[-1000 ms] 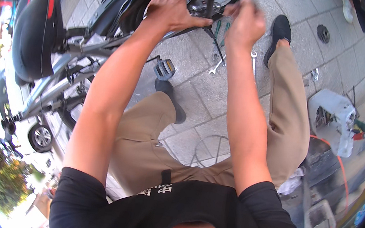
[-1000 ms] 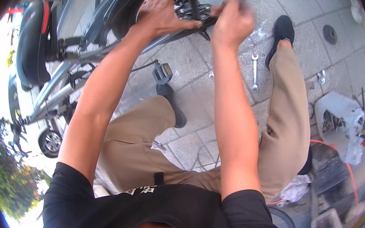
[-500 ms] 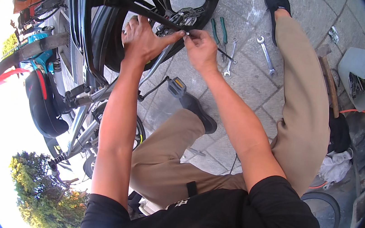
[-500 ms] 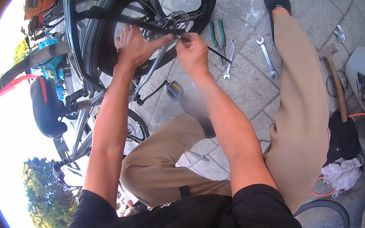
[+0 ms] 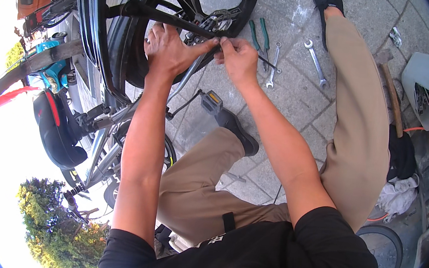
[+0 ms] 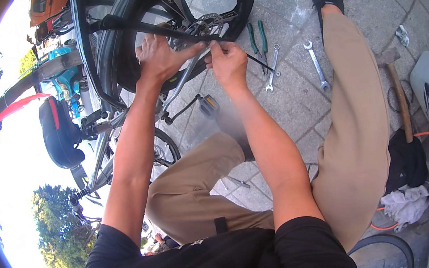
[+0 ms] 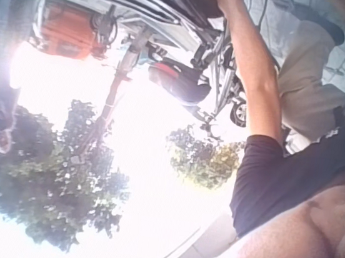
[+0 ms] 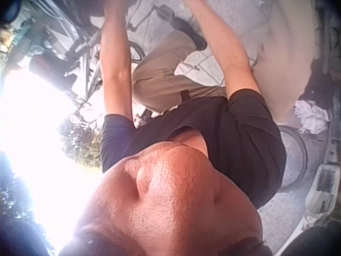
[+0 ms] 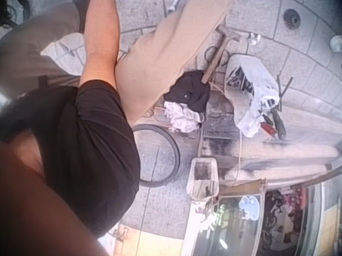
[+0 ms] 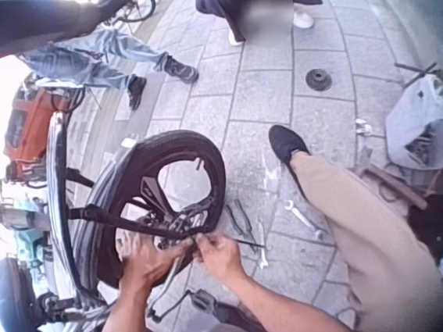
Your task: The person uses a wrench to tighten bolts on the rear wheel and derailleur of a bicycle. They flip the bicycle upright and continue adjusting the rear derailleur and wheel area with the wrench.
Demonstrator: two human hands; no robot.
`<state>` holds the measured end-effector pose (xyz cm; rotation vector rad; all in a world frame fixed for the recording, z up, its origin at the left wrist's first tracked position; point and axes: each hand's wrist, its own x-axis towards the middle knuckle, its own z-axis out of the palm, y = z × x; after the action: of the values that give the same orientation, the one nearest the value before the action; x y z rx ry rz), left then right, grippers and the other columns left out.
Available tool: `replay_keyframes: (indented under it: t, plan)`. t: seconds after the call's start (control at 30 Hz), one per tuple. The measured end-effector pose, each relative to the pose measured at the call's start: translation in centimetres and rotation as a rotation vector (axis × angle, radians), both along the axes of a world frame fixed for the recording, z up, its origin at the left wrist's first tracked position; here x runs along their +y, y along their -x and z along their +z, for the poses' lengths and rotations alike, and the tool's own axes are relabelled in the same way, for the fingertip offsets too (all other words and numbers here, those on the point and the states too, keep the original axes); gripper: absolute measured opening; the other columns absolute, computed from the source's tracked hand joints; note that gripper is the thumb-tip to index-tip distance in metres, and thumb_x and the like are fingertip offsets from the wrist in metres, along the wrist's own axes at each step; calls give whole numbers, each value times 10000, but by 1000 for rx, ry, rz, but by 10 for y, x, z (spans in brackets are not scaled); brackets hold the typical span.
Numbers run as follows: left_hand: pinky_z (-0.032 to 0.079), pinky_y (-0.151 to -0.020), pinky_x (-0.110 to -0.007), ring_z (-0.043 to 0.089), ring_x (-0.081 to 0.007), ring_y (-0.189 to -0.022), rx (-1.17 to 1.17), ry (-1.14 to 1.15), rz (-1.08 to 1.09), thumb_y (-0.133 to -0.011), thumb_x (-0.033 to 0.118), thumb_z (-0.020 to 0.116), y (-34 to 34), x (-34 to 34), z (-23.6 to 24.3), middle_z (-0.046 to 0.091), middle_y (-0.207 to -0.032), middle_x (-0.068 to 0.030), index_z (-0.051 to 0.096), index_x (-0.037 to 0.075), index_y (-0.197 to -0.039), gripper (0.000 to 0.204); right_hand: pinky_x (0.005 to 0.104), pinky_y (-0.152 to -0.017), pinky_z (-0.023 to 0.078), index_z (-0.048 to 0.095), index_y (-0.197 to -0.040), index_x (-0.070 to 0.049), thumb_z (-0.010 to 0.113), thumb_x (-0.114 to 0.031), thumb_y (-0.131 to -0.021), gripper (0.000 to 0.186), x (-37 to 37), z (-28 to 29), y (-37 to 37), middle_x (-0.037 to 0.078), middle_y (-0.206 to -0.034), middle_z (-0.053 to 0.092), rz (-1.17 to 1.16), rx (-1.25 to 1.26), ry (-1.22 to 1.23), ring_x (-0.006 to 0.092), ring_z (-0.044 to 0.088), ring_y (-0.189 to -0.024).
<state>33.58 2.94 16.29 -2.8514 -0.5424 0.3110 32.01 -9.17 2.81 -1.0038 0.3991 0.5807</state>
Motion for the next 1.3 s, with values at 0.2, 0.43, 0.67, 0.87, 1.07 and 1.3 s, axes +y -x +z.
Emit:
replay_keyframes:
  t: [0.2, 0.43, 0.67, 0.87, 1.07, 1.3]
  plan:
    - [345, -1111, -633, 536, -467, -1324, 13, 3, 16, -651, 841, 776, -3, -3, 1, 602, -1347, -282, 597, 12, -1371, 1113, 332, -418, 501, 650, -847, 46, 550, -371, -1077, 486, 4, 7, -7, 114, -702, 683, 145, 149, 78, 201, 669, -508]
    - [333, -1119, -638, 534, -465, -1332, 24, -18, 7, -652, 847, 770, 0, -1, 0, 611, -1338, -285, 587, -4, -1380, 1135, 385, -477, 532, 625, -784, 44, 527, -411, -1070, 545, -7, 2, -13, 122, -687, 677, 240, 184, 154, 227, 654, -485]
    - [304, -1143, -648, 488, -472, -1389, 35, 6, 19, -664, 847, 761, -1, -4, 2, 548, -1430, -295, 549, -14, -1421, 1166, 305, -350, 358, 628, -917, -1, 642, -413, -1031, 428, -4, -50, -18, 37, -589, 541, -96, 338, 310, 144, 493, -390]
    - [343, -1125, -628, 485, -499, -1362, 24, -7, -9, -638, 854, 774, 2, -1, -1, 539, -1402, -310, 526, -21, -1422, 1200, 300, -368, 330, 623, -992, 11, 763, -437, -945, 472, -29, -23, -32, 17, -661, 542, 267, 231, 99, 112, 476, -450]
    - [365, -1109, -633, 491, -509, -1353, 56, -19, -1, -630, 860, 778, 2, 1, -5, 549, -1373, -328, 537, -23, -1404, 1199, 293, -380, 342, 632, -1073, 38, 785, -442, -928, 524, -31, -13, -42, 28, -702, 548, 376, 228, 202, 118, 492, -472]
    - [340, -1099, -642, 493, -453, -1373, 37, -57, -19, -695, 856, 737, 4, 3, -6, 567, -1403, -280, 598, -26, -1388, 1130, 283, -378, 364, 643, -1041, 42, 768, -403, -940, 473, -31, -38, -40, 37, -699, 563, 198, 302, 160, 119, 504, -469]
